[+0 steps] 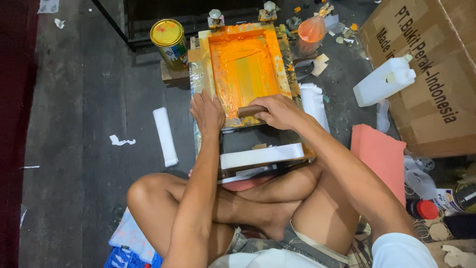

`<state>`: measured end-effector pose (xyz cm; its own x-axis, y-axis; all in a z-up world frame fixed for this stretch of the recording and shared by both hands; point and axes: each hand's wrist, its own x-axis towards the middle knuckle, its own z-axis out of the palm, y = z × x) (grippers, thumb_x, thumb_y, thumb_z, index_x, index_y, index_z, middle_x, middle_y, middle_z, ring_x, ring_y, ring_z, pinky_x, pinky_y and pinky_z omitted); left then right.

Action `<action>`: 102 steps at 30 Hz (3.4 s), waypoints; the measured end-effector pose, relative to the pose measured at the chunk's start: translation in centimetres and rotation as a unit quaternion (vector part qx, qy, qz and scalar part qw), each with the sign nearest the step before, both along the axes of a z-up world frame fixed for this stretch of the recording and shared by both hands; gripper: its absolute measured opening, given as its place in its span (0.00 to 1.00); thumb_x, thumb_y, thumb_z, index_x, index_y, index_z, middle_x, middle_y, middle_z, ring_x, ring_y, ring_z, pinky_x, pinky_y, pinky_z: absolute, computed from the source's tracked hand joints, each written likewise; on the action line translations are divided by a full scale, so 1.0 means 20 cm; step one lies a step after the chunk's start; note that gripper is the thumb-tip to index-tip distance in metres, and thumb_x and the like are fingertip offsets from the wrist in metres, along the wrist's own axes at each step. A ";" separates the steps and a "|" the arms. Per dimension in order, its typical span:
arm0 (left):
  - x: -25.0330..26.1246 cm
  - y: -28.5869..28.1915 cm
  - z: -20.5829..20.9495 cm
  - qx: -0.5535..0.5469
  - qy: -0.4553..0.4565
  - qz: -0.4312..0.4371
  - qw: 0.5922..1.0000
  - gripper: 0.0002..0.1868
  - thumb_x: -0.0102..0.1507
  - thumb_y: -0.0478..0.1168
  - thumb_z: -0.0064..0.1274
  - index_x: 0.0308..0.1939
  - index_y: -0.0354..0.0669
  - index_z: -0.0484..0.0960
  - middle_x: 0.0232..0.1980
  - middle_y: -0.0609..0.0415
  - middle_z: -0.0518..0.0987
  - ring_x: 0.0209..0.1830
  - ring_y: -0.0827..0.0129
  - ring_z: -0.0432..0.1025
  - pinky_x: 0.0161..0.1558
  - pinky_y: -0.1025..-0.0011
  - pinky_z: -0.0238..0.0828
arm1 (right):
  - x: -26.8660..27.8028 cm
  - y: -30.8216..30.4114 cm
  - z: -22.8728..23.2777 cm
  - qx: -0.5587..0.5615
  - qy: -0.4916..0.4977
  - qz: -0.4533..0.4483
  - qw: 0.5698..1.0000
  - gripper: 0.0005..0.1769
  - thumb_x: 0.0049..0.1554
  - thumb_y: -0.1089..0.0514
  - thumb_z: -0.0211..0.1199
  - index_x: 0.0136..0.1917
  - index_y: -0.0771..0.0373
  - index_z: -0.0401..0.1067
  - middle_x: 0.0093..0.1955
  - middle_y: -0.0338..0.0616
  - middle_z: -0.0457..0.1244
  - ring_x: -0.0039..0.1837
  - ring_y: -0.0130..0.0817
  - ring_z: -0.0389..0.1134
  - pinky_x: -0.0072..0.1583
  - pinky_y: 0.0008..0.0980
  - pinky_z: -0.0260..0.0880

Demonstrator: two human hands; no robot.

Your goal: The person sits cross-legged on the floor and places a white rectangular sheet into a wooden screen printing frame. They then use a squeegee to spread orange ink across the screen mesh, repeatedly pulling the ink through the frame to coat the sheet underneath.

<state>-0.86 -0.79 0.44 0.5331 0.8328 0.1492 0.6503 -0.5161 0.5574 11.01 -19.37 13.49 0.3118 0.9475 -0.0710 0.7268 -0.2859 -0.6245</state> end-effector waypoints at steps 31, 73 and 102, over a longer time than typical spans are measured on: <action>0.21 0.22 -0.12 -0.040 -0.058 0.005 0.997 0.25 0.70 0.48 0.41 0.67 0.38 0.68 0.56 0.45 0.67 0.60 0.46 0.66 0.56 0.51 0.67 | 0.28 0.18 -0.23 0.110 0.005 -0.014 0.994 0.15 0.61 0.70 0.59 0.59 0.62 0.77 0.43 0.54 0.69 0.49 0.56 0.71 0.51 0.45 0.72; 0.03 0.02 -0.10 -0.023 -0.026 0.024 0.999 0.29 0.66 0.53 0.48 0.64 0.38 0.73 0.55 0.43 0.70 0.59 0.45 0.68 0.55 0.48 0.68 | 0.01 0.02 0.00 -0.029 0.044 -0.005 0.999 0.08 0.61 0.66 0.60 0.52 0.60 0.77 0.33 0.44 0.64 0.39 0.43 0.69 0.45 0.38 0.68; 0.16 0.10 0.04 0.018 0.037 0.024 0.999 0.23 0.74 0.50 0.34 0.65 0.38 0.68 0.54 0.49 0.70 0.55 0.53 0.68 0.50 0.57 0.62 | 0.03 -0.03 -0.16 0.061 -0.003 0.019 0.998 0.20 0.58 0.70 0.57 0.61 0.56 0.76 0.53 0.47 0.71 0.60 0.48 0.71 0.62 0.46 0.71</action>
<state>2.40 1.16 1.25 0.5040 0.8520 0.1417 0.7129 -0.5030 0.4887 11.66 -19.98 10.38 0.2757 0.9601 0.0466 0.7390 -0.1807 -0.6490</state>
